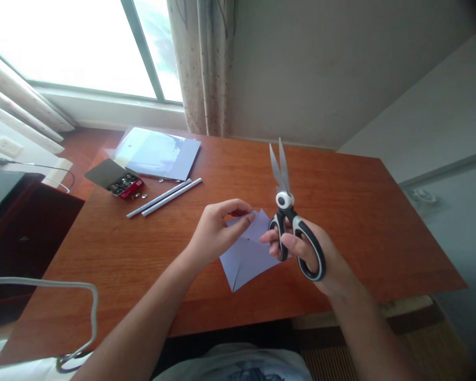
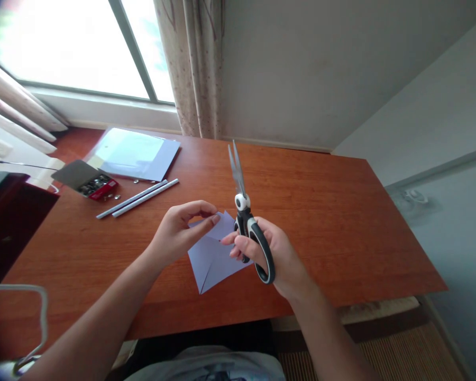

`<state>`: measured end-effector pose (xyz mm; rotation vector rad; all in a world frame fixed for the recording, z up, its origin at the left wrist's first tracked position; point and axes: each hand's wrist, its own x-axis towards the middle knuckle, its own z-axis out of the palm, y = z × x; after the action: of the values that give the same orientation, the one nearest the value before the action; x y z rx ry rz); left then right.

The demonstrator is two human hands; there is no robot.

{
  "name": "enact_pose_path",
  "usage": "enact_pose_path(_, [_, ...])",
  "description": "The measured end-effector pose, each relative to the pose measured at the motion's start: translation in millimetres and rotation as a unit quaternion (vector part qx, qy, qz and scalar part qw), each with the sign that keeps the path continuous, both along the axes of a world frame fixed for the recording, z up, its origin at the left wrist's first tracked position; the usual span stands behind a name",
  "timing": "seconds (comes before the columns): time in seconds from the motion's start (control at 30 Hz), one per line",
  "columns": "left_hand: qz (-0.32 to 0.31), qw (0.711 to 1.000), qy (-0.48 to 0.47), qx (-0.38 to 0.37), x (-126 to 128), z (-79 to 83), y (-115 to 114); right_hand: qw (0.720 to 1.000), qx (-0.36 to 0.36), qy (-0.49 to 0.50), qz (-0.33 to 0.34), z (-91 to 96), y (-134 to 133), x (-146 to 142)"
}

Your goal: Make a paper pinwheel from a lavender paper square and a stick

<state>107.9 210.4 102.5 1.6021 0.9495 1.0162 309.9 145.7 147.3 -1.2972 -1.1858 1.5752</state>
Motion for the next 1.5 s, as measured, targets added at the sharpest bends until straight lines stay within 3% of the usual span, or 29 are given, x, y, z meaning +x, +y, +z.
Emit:
enact_pose_path(0.13, [-0.034, 0.999, -0.011, 0.010, -2.6, 7.3, -1.8, 0.997, -0.013, -0.010, -0.075, -15.2, 11.3, 2.4])
enact_pose_path(0.33, [-0.126, 0.992, -0.032, -0.007, -4.4, 14.0, -3.0, 0.996, 0.006, -0.026, -0.086, -19.0, 17.6, -2.6])
enact_pose_path(0.47, [-0.077, 0.996, -0.038, -0.027, -2.2, 6.5, -3.0, 0.995, 0.015, -0.041, -0.089, -10.5, 14.3, 3.4])
enact_pose_path(0.57, [-0.032, 0.999, -0.012, -0.011, -0.9, 1.0, -3.9, 0.999, 0.012, 0.005, -0.037, -2.3, 1.0, 19.4])
enact_pose_path(0.67, [0.002, 0.999, 0.028, 0.037, -0.6, 1.1, -5.1, 0.993, -0.055, 0.102, 0.008, 4.5, -20.8, 35.5])
enact_pose_path(0.87, [0.030, 0.991, 0.066, 0.111, -1.1, 9.5, -6.0, 0.964, -0.189, 0.179, 0.061, 11.2, -58.9, 52.9])
enact_pose_path(1.0, [0.036, 0.991, 0.063, 0.113, -0.8, 10.7, -6.8, 0.981, -0.142, 0.089, 0.096, 10.3, -64.6, 52.9])
enact_pose_path(1.1, [0.040, 0.993, 0.059, 0.096, -1.0, 9.6, -6.8, 0.988, -0.049, -0.112, 0.099, 11.4, -60.3, 47.3])
enact_pose_path(1.13, [0.038, 0.994, 0.053, 0.089, -1.4, 9.3, -6.5, 0.975, -0.010, -0.212, 0.072, 12.9, -57.7, 46.7])
enact_pose_path(1.2, [0.030, 0.996, 0.033, 0.077, -2.4, 9.6, -5.6, 0.920, 0.073, -0.384, 0.028, 17.5, -51.1, 50.5])
enact_pose_path(1.37, [-0.010, 0.999, -0.002, 0.047, -5.2, 15.7, -4.3, 0.803, 0.249, -0.539, 0.051, 32.9, -29.7, 80.3])
enact_pose_path(1.43, [-0.033, 0.999, -0.008, 0.025, -5.8, 18.7, -4.6, 0.781, 0.279, -0.555, 0.066, 37.7, -21.4, 86.1])
enact_pose_path(1.5, [-0.057, 0.998, -0.020, 0.003, -6.1, 20.5, -5.2, 0.788, 0.285, -0.542, 0.068, 40.3, -14.5, 83.9])
